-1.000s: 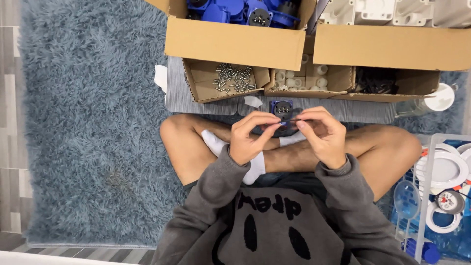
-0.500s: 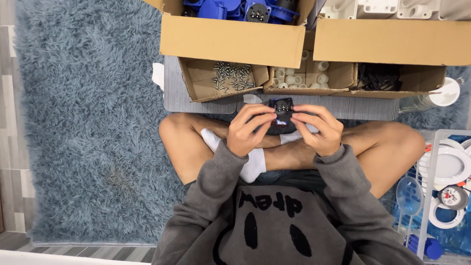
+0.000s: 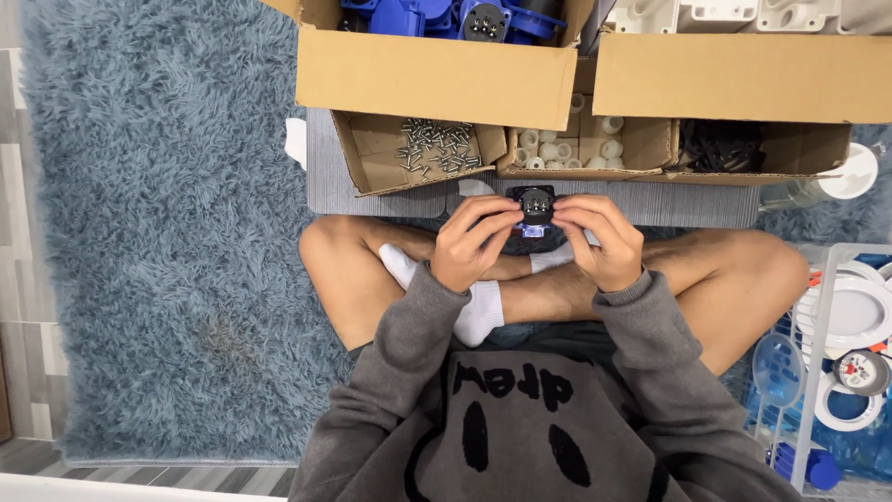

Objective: A person sits on the floor and assembles electrical light fixture components using a screwdriver.

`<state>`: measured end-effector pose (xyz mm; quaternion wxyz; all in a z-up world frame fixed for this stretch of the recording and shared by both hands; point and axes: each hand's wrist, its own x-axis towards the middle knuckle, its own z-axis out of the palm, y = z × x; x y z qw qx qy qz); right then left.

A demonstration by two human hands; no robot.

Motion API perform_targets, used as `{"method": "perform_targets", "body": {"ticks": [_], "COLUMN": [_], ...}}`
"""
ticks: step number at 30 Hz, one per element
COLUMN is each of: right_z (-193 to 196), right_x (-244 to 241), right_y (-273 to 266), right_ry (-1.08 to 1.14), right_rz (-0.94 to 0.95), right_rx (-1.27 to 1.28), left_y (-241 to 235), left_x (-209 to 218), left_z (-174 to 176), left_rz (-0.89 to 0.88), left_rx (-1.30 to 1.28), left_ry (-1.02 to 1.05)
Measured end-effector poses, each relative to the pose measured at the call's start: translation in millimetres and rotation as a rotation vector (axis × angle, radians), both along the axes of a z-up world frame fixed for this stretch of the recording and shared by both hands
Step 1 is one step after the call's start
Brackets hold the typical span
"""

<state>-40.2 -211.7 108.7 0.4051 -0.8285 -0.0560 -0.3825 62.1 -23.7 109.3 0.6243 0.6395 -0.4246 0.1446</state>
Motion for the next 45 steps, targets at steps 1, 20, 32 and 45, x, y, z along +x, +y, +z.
{"method": "perform_targets", "body": {"ticks": [1,20,32,45], "right_z": [0,-3,-17,-10], "right_x": [0,2,-10,-11], "right_y": [0,3,-4,-8], "right_ry": [0.000,0.018,0.080,0.096], "right_rz": [0.000,0.062,0.109,0.129], "right_rx": [0.001,0.001,-0.007,-0.101], "left_y": [0,3,15,21], "left_x": [0,2,4,8], "left_z": [-1,-2,-3,12], "left_rz": [0.000,-0.080,-0.151,-0.278], "left_rx": [0.001,0.116,0.217,0.188], "left_ry": [0.000,0.045,0.070,0.220]}}
